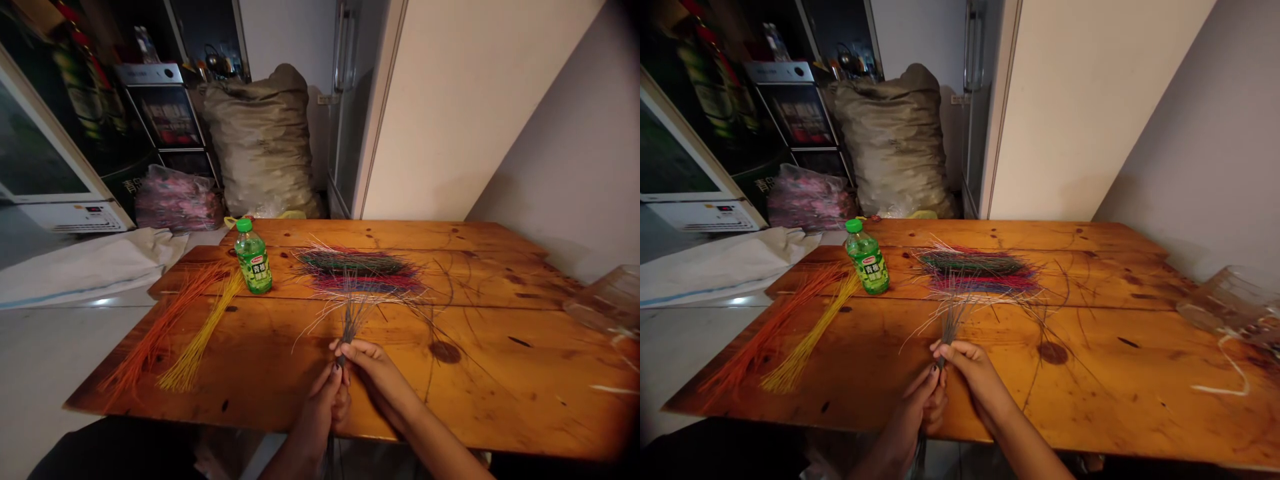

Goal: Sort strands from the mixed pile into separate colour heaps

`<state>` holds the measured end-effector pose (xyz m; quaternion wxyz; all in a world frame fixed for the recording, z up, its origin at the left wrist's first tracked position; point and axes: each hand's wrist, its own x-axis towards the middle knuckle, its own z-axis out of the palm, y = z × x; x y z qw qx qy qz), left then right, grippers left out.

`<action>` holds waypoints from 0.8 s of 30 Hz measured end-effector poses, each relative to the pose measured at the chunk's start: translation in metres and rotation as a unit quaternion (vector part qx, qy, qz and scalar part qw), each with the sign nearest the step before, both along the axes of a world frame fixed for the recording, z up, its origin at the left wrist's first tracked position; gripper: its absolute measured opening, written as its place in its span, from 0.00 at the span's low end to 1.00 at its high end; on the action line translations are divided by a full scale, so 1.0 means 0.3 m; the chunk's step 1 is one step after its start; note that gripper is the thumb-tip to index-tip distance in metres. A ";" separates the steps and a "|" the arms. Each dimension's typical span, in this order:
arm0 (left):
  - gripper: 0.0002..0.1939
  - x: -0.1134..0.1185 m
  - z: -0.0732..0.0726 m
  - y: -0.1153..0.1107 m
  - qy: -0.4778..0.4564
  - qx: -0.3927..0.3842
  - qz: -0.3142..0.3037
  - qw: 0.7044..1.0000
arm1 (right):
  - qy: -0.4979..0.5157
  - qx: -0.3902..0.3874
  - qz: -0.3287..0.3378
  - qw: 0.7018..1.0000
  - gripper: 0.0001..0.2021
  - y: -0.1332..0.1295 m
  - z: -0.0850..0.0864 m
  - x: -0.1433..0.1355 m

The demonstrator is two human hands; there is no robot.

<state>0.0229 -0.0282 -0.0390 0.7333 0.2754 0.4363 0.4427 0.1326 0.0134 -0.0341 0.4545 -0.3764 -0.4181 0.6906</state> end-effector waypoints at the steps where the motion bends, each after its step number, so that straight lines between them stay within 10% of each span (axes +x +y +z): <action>1: 0.32 -0.002 -0.001 0.002 0.003 -0.002 -0.001 1.000 | 0.002 0.005 -0.007 1.000 0.11 0.003 -0.002 0.000; 24: 0.32 -0.034 -0.025 0.040 0.045 0.010 0.161 0.986 | -0.119 0.116 0.001 0.986 0.13 0.004 -0.046 -0.020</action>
